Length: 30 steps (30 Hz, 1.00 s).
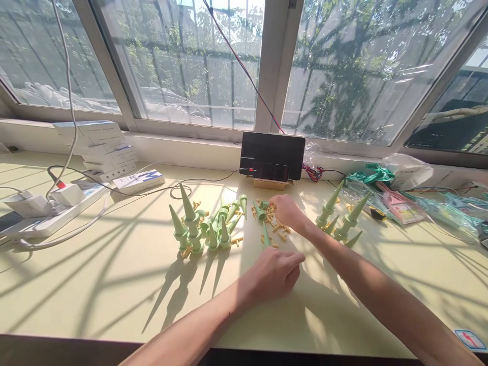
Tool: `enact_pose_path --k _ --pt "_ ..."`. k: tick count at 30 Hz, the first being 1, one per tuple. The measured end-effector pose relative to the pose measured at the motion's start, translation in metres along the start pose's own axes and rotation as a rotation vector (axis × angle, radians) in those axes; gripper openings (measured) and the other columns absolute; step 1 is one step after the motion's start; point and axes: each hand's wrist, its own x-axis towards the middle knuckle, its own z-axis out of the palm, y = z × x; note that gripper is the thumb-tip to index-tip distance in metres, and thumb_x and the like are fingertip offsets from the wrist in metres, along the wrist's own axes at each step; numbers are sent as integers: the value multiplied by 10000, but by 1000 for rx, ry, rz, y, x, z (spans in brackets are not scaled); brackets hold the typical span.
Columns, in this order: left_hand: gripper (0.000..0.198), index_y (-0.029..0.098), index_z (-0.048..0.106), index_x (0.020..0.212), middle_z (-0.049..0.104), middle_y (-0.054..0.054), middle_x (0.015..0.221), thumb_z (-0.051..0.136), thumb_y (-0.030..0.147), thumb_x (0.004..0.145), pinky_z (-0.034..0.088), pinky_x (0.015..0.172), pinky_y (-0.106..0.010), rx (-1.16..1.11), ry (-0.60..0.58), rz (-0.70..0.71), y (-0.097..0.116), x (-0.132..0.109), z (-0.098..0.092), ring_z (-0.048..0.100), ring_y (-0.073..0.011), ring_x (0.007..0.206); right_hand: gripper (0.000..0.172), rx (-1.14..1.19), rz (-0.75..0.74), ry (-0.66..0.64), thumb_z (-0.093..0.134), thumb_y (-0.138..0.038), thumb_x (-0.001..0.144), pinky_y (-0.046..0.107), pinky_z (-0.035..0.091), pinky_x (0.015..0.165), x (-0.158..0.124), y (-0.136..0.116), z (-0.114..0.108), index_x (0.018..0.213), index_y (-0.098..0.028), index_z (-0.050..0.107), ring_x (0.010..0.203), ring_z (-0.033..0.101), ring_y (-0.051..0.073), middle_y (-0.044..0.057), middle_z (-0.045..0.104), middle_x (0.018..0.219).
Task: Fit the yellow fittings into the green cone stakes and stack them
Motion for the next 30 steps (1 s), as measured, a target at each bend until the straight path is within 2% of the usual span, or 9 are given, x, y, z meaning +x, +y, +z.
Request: enact_pose_path --k 3,7,10,12,15,18,25,30 --pt "193 185 448 669 352 48 557 436 45 802 210 486 -265 27 76 -33 -5 1 1 261 -86 479 271 125 -38 138 494 -101 847 238 377 663 -11 5 -2 993 -185 706 829 621 185 76 703 917" --pt "183 180 574 818 515 17 628 439 61 851 300 506 -236 22 293 -156 -12 4 2 421 -95 524 191 433 -135 348 534 -178 860 236 418 679 -38 11 8 923 -179 714 736 597 155 46 714 891" --pt "185 187 614 935 597 -17 762 471 86 874 395 586 -237 28 445 -233 -16 7 -2 526 -120 647 168 663 -106 424 572 -279 876 238 433 617 -61 16 23 890 -180 708 596 534 119 27 711 868" --pt "183 194 624 963 604 -29 814 495 96 878 437 645 -254 45 495 -264 -17 9 -5 558 -144 740 206 813 -54 466 604 -351 871 242 422 550 -74 19 34 910 -171 697 527 482 104 31 696 835" --pt "166 200 622 973 610 -38 855 532 105 871 480 733 -293 51 502 -272 -19 10 -8 565 -179 853 322 1013 -24 420 610 -477 872 239 372 452 -86 21 48 887 -161 672 460 426 92 19 645 733" --pt "146 201 610 978 614 -39 866 569 123 861 496 774 -321 31 450 -265 -22 9 -8 556 -194 884 388 1132 -25 371 621 -540 853 231 355 427 -89 20 54 828 -155 659 458 440 94 11 611 678" --pt "103 196 612 976 641 -34 872 577 152 890 498 770 -320 -2 406 -298 -26 10 -10 576 -185 869 469 1090 -27 359 553 -607 871 231 354 470 -86 16 53 773 -160 654 508 452 111 5 580 646" --pt "78 193 636 900 653 -35 856 563 171 915 497 752 -310 -6 416 -278 -27 11 -11 590 -178 846 468 1091 -43 351 545 -596 886 231 310 459 -90 15 49 719 -167 631 492 378 104 -30 470 559"
